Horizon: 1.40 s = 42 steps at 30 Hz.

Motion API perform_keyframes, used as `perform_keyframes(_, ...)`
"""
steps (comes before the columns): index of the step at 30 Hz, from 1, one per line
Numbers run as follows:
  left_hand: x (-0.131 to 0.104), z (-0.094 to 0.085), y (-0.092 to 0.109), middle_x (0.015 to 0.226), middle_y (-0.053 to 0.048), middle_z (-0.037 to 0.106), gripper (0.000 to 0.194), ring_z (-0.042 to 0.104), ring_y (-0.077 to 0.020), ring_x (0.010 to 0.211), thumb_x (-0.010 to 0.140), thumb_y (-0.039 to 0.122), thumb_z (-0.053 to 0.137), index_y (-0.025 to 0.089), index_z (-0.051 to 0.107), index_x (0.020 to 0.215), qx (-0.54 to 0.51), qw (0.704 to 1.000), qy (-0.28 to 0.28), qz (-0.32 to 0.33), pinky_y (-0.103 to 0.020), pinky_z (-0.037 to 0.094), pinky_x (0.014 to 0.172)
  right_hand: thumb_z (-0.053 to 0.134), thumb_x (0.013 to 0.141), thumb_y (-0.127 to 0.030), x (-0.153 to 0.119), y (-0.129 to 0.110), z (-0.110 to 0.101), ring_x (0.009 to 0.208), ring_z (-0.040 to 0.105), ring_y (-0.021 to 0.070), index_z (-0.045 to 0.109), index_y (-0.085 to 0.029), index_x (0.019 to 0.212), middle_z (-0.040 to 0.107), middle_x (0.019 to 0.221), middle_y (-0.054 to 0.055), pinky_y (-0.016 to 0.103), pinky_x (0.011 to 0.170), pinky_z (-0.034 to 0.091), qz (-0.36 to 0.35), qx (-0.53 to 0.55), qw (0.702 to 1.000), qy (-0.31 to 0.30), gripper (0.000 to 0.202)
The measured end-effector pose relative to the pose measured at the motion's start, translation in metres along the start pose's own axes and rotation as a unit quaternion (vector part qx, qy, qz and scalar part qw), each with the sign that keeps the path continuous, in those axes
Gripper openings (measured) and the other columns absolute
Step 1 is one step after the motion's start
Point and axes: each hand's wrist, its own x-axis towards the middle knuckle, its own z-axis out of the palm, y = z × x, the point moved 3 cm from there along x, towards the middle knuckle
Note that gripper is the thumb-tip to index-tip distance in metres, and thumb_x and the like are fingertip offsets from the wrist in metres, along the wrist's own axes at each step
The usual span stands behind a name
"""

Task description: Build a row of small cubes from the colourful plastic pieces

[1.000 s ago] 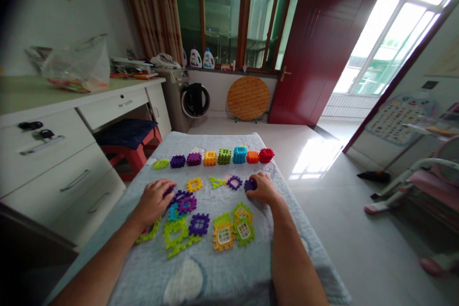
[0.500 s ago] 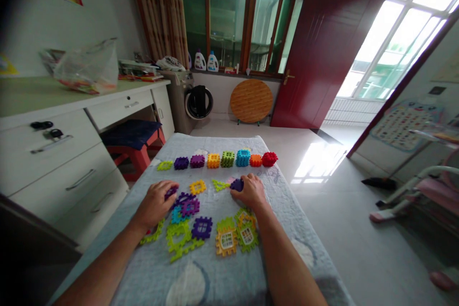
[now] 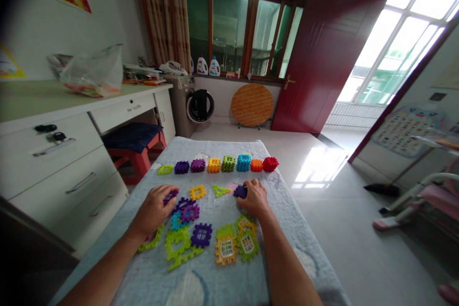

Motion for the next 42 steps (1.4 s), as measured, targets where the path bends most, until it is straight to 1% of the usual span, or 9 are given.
perform_keyframes(12,0.0,-0.001,0.001,0.096,-0.006,0.067,0.02,0.058,-0.0225,0.094,0.077,0.021,0.05,0.019,0.062,0.093,-0.005,1.0,0.018,0.014,-0.038,0.044,0.089,0.064,0.063,-0.043,0.0,-0.004,0.002,0.096,0.047,0.0248,0.057,-0.019,0.108,0.055,0.101,0.009,0.033,0.081,0.031,0.018,-0.02,1.0,0.002,0.051)
perform_keyframes(18,0.001,-0.013,0.005,0.093,-0.007,0.065,0.02,0.057,-0.0223,0.093,0.08,0.02,0.047,0.017,0.062,0.093,-0.002,0.996,0.079,0.031,-0.038,0.044,0.089,0.064,0.062,-0.042,0.002,-0.001,0.001,0.091,0.049,0.0247,0.06,-0.017,0.095,0.056,0.095,0.009,0.033,0.077,0.032,0.027,-0.031,0.999,0.004,0.041)
perform_keyframes(21,-0.001,-0.017,0.008,0.093,-0.007,0.065,0.019,0.056,-0.0224,0.093,0.081,0.02,0.046,0.017,0.062,0.092,0.001,0.994,0.106,0.035,-0.039,0.044,0.089,0.066,0.061,-0.039,0.0,-0.008,-0.003,0.089,0.049,0.0226,0.06,-0.018,0.094,0.056,0.093,0.007,0.032,0.077,0.033,-0.001,-0.001,1.0,0.014,0.04)
perform_keyframes(25,0.001,-0.019,0.014,0.094,-0.006,0.064,0.02,0.055,-0.0224,0.095,0.081,0.02,0.046,0.019,0.062,0.092,0.006,0.994,0.099,0.04,-0.039,0.043,0.09,0.066,0.062,-0.032,-0.011,-0.034,-0.004,0.09,0.048,0.0198,0.058,-0.018,0.096,0.055,0.093,0.005,0.031,0.08,0.034,-0.107,0.063,0.992,0.0,0.038)
perform_keyframes(28,0.006,-0.022,0.025,0.099,-0.006,0.064,0.021,0.054,-0.0234,0.099,0.079,0.02,0.048,0.02,0.062,0.094,0.016,0.997,0.054,0.052,-0.04,0.042,0.093,0.071,0.058,-0.034,-0.019,-0.05,-0.001,0.095,0.046,0.0216,0.059,-0.02,0.099,0.055,0.098,0.005,0.034,0.086,0.034,-0.162,0.072,0.983,-0.044,0.045)
perform_keyframes(31,0.011,-0.021,0.042,0.104,-0.006,0.064,0.022,0.053,-0.0239,0.103,0.077,0.023,0.053,0.021,0.063,0.096,0.014,0.997,-0.022,0.076,-0.041,0.04,0.095,0.073,0.057,-0.038,-0.019,-0.048,-0.002,0.1,0.046,0.0229,0.059,-0.021,0.107,0.054,0.105,0.005,0.037,0.091,0.034,-0.178,0.105,0.976,-0.067,0.055)
perform_keyframes(36,0.021,-0.002,0.087,0.112,-0.005,0.063,0.034,0.051,-0.0231,0.106,0.074,0.029,0.059,0.022,0.061,0.107,-0.004,0.975,-0.165,0.149,-0.037,0.04,0.095,0.055,0.077,-0.034,-0.005,-0.013,-0.012,0.088,0.053,0.0169,0.057,-0.019,0.107,0.057,0.096,0.005,0.032,0.083,0.042,-0.115,0.213,0.969,0.054,0.033)
perform_keyframes(39,0.031,0.021,0.108,0.118,-0.007,0.059,0.046,0.05,-0.0249,0.108,0.069,0.032,0.065,0.02,0.058,0.113,0.02,0.952,-0.244,0.185,-0.037,0.039,0.095,0.052,0.076,-0.032,0.003,0.006,-0.009,0.077,0.054,0.0152,0.059,-0.016,0.1,0.059,0.087,0.004,0.03,0.076,0.044,-0.069,0.226,0.965,0.111,0.029)
perform_keyframes(42,0.043,0.044,0.116,0.119,-0.008,0.056,0.058,0.047,-0.0275,0.11,0.062,0.038,0.07,0.021,0.056,0.116,0.059,0.937,-0.292,0.184,-0.038,0.038,0.096,0.05,0.074,-0.029,0.006,0.012,0.0,0.072,0.053,0.0143,0.061,-0.016,0.093,0.06,0.08,0.003,0.029,0.073,0.044,-0.05,0.218,0.967,0.12,0.026)
